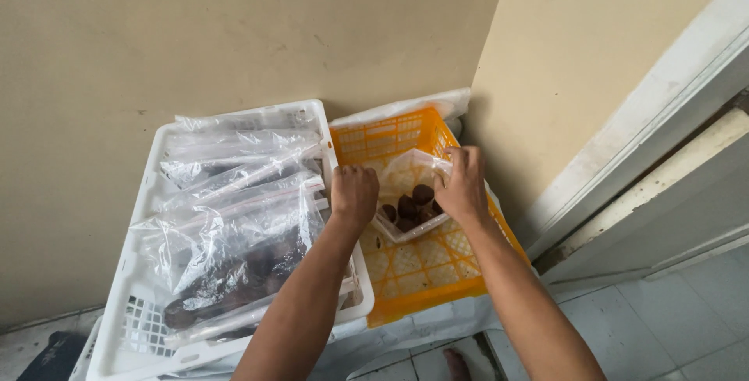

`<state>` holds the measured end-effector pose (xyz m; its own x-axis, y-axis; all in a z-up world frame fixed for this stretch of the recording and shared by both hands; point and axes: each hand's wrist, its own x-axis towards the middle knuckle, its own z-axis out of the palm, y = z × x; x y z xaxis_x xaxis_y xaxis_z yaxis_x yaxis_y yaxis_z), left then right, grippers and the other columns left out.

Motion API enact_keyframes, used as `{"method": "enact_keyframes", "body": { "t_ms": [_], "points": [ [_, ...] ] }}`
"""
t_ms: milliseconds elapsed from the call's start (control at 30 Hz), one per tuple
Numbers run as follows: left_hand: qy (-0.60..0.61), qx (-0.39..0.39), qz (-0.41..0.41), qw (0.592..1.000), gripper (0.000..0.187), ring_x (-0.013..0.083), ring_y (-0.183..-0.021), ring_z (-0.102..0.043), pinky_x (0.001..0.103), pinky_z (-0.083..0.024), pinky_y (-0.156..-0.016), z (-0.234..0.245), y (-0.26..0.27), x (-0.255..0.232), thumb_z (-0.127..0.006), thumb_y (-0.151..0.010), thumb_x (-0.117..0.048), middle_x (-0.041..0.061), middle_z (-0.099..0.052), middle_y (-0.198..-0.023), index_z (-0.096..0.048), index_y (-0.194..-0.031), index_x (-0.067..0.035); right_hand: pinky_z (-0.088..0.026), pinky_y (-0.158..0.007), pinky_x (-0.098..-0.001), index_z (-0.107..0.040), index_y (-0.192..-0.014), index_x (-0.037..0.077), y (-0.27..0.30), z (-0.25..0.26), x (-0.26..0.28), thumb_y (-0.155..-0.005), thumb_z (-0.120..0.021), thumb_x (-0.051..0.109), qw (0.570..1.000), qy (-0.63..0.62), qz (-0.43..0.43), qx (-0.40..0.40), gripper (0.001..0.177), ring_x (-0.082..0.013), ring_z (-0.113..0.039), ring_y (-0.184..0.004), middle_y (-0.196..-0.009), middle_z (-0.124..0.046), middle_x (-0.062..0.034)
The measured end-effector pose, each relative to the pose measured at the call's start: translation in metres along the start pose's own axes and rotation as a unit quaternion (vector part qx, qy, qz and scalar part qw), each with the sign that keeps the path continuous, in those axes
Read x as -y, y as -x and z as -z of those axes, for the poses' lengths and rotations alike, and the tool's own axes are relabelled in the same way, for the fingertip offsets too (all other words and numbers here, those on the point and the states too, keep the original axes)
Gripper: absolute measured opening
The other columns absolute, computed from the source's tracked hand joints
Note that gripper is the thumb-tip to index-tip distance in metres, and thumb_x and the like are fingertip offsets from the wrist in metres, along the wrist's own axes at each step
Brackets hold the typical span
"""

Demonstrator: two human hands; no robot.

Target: Packing small brown fruits from a yellow crate into clear plastic zip-lock bags.

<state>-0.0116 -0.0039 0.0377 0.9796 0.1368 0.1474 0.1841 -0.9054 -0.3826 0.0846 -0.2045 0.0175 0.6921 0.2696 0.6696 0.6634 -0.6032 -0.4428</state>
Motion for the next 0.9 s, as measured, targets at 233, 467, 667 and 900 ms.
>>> {"method": "enact_keyframes", "body": {
  "t_ms": [233,467,667,900],
  "points": [
    [0.077,-0.170,-0.148,0.971,0.025,0.0308,-0.104,-0.062,0.044,-0.044,-0.087,-0.002,0.005,-0.013,-0.062,-0.084,-0.020,0.010,-0.067,-0.105,-0.072,-0.105,-0.014,-0.055,-0.090,-0.0546,-0.065,-0.102,0.012,0.008,0.014,0.032,-0.088,-0.069,0.017,0.954,-0.021,0.055,0.295,0.016,-0.0419,-0.068,-0.101,-0.095,-0.068,-0.0145],
    [0.199,0.181,-0.284,0.920,0.035,0.0338,-0.111,-0.070,0.048,-0.055,-0.093,0.006,0.024,-0.053,-0.053,-0.091,-0.008,0.011,-0.075,-0.116,-0.074,-0.118,-0.014,-0.059,-0.090,-0.0506,-0.081,-0.094,0.012,0.005,0.017,0.040,-0.082,-0.066,0.020,0.869,0.074,-0.007,0.489,0.021,-0.0401,-0.073,-0.103,-0.096,-0.078,-0.0170],
    [0.069,0.225,-0.244,0.941,0.033,0.0329,-0.119,-0.065,0.054,-0.042,-0.102,-0.027,0.009,-0.059,-0.052,-0.097,-0.020,0.003,-0.071,-0.129,-0.072,-0.123,-0.018,-0.054,-0.100,-0.0473,-0.072,-0.104,0.006,0.004,-0.006,0.009,-0.089,-0.064,0.010,0.918,-0.065,0.039,0.390,0.018,-0.0380,-0.067,-0.113,-0.110,-0.073,-0.0170],
    [0.010,0.231,-0.153,0.961,0.038,0.0258,-0.106,-0.070,0.050,-0.039,-0.093,-0.056,-0.008,-0.070,-0.041,-0.100,-0.024,0.001,-0.078,-0.108,-0.078,-0.109,-0.021,-0.046,-0.109,-0.0543,-0.058,-0.134,-0.003,0.006,-0.004,0.020,-0.082,-0.065,-0.008,0.897,-0.029,0.235,0.373,0.052,-0.0449,-0.051,-0.133,-0.139,-0.059,-0.0246]
  ]
}}
